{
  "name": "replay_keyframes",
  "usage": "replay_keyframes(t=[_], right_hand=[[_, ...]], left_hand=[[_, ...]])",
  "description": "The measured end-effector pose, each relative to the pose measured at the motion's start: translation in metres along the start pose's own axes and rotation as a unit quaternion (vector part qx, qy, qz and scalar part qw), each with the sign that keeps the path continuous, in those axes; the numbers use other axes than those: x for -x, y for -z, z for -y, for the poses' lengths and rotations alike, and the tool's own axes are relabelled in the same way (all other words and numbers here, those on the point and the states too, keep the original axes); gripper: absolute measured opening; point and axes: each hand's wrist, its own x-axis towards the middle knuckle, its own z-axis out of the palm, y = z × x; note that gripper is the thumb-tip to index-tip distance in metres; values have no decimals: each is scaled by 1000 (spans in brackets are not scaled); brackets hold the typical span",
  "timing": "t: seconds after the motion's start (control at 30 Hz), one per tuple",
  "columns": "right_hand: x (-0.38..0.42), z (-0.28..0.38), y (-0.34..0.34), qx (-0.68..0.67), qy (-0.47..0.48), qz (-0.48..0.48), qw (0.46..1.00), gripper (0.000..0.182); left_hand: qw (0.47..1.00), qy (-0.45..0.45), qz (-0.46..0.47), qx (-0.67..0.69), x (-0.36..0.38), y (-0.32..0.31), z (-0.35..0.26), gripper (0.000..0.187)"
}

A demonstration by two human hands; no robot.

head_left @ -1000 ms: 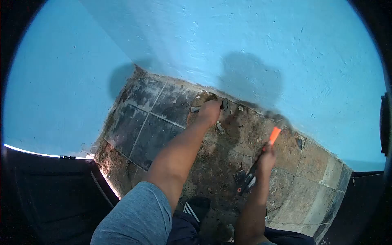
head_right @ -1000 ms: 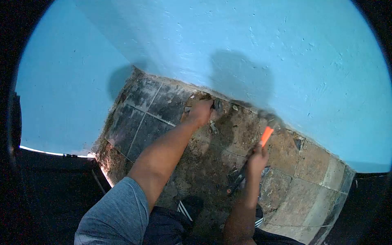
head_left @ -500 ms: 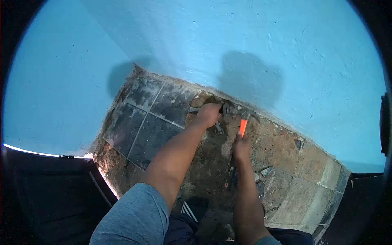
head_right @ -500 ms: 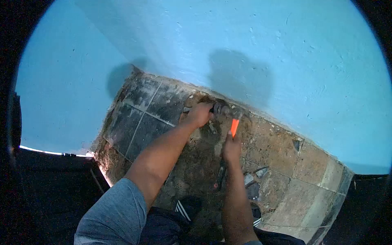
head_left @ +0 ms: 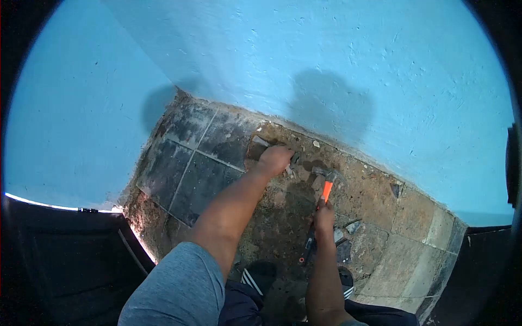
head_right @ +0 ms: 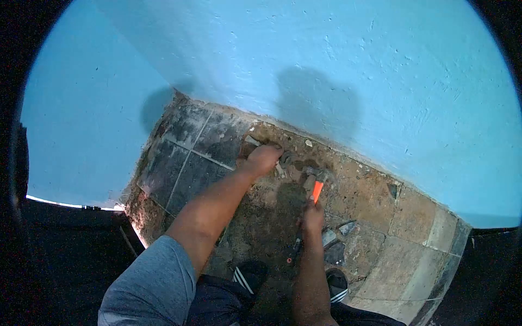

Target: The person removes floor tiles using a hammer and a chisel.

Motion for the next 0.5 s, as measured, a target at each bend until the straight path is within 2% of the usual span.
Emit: replay_keyframes(t=[0.03, 0.1, 0.17, 0.27, 0.37, 0.5], right_hand=[[-5, -2, 2, 29, 25, -13, 999, 35], [-9, 7, 9, -32, -5, 1, 999, 34], [5, 39, 15, -88, -19, 1, 996, 34], [1, 59, 34, -133, 55, -58, 988, 34], [13, 103, 40, -210, 205, -165, 942, 36], [22, 141, 20, -349, 281, -298, 843, 40]], left_hand=[[1000, 10, -14, 14, 1, 3, 1, 39], [998, 30, -40, 43, 1, 9, 2, 29], [997, 35, -33, 56, 0, 20, -1, 32], [996, 37, -45, 72, -9, 19, 3, 38], [993, 37, -71, 81, -15, 16, 7, 41], [992, 62, -54, 95, -12, 28, 5, 39]])
